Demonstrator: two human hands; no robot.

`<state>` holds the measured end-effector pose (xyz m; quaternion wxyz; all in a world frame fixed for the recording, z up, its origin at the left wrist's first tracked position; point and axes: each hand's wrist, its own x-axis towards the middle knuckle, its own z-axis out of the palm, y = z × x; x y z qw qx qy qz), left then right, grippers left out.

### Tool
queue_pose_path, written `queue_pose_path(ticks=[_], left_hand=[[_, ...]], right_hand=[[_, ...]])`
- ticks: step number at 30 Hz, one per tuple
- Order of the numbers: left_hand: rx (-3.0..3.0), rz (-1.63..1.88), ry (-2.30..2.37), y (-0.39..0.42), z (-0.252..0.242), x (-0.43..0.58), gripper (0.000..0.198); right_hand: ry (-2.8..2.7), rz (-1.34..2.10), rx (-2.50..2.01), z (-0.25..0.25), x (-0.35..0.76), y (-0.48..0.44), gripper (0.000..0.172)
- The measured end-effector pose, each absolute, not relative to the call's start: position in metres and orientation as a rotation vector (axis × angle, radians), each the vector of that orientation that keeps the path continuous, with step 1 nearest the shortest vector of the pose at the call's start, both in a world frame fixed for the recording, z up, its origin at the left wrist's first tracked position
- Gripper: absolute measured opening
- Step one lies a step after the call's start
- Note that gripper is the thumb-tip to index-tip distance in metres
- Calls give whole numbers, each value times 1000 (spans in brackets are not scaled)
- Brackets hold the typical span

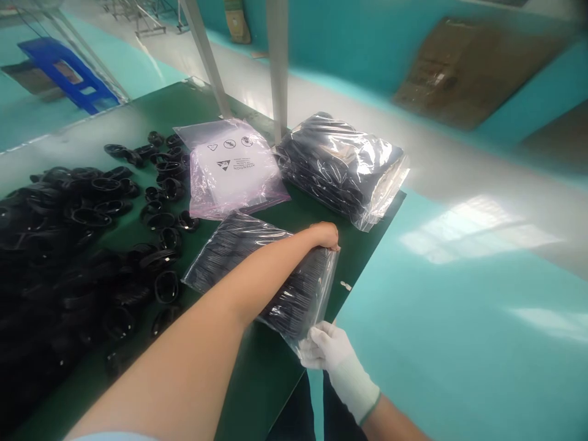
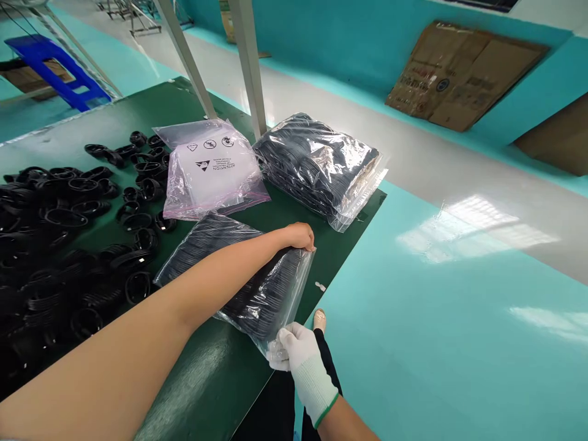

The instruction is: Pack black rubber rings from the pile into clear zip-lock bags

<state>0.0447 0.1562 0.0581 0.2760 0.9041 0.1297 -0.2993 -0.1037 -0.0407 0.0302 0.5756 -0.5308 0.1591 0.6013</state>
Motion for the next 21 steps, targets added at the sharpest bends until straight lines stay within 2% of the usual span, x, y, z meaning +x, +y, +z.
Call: queue_pose_path(ticks=[5, 14, 16, 18, 21], left_hand=[[2429, -798, 322, 157, 57, 44, 17], [2383, -807, 231, 161, 54, 46, 16], [2354, -816, 178, 165, 56, 46, 21], [2326, -817, 136, 170, 59, 45, 25], [2311, -807, 125, 174, 59, 44, 21]], right_hand=[[411, 1483, -1122, 30, -119, -48, 33], [336, 1451, -1456, 42, -136, -58, 25], [238, 1357, -1616, 48, -116, -58, 23], [158, 1109, -1756, 53, -84, -53, 29], [163, 902, -1716, 54, -31, -31, 30]])
